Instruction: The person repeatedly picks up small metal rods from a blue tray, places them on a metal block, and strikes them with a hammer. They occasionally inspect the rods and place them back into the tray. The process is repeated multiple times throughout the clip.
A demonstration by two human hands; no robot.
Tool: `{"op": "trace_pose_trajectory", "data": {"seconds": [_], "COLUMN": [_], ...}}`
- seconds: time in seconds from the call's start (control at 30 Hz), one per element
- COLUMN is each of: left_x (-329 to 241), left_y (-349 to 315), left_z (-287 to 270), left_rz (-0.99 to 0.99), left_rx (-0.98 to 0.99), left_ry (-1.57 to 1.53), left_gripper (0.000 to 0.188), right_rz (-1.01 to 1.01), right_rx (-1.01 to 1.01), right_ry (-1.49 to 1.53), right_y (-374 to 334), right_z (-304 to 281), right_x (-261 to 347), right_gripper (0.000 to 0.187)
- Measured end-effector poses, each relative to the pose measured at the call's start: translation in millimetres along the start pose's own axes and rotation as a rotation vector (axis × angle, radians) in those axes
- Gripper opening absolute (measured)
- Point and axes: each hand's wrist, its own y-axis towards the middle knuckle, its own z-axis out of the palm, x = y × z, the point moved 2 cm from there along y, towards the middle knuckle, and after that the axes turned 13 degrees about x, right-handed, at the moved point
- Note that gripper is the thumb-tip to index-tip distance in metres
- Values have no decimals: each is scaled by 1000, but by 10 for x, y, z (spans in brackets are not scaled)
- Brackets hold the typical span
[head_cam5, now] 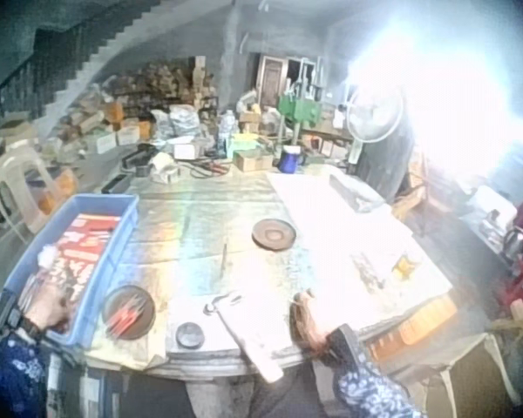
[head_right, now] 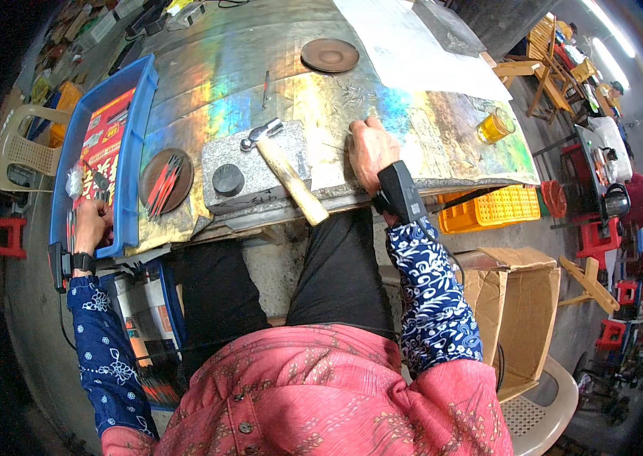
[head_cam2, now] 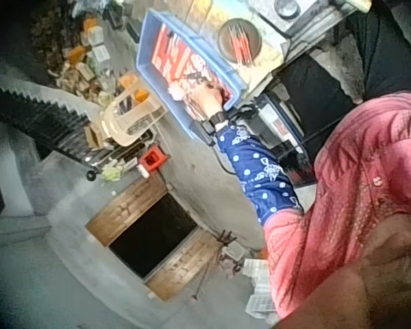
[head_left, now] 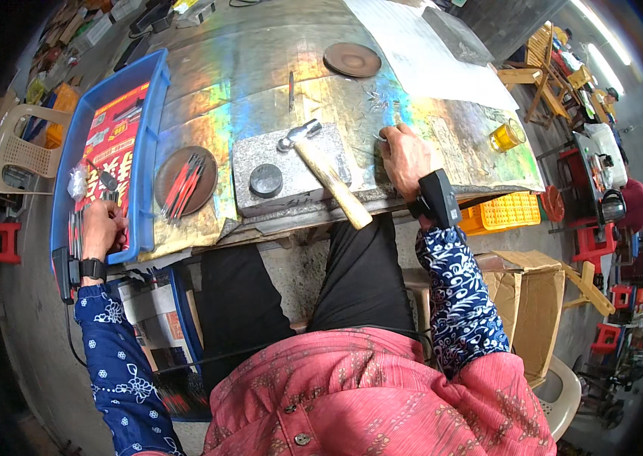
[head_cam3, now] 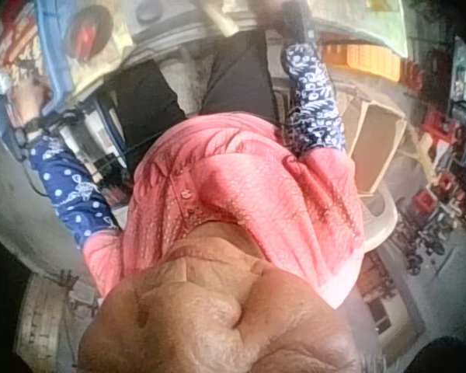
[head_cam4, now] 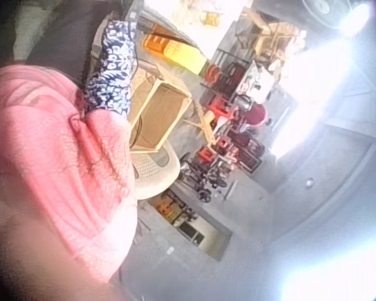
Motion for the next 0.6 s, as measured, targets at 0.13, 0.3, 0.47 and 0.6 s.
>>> {"op": "trace_pose_trajectory", "data": {"seconds": [0.13, 0.3, 0.47, 0.6], "left_x": [-28, -262, -785, -1233], "left_y": [-35, -197, -444, -584], "left_z": [-51, -70, 91, 289], "left_rz": [123, 295, 427, 524], "left_rx": [-194, -420, -293, -146], "left_ry": [181, 5, -464, -630], "left_gripper": [11, 11, 11, 10], "right_rz": [-71, -208, -399, -480], "right_rx": [-21, -114, -175, -107], "right_ry": [-102, -121, 373, 222], "right_y": [149, 232, 448, 514], "right_z": [91, 215, 379, 370], "right_x": [10, -76, -204, -237], "right_gripper": [8, 8, 23, 28]}}
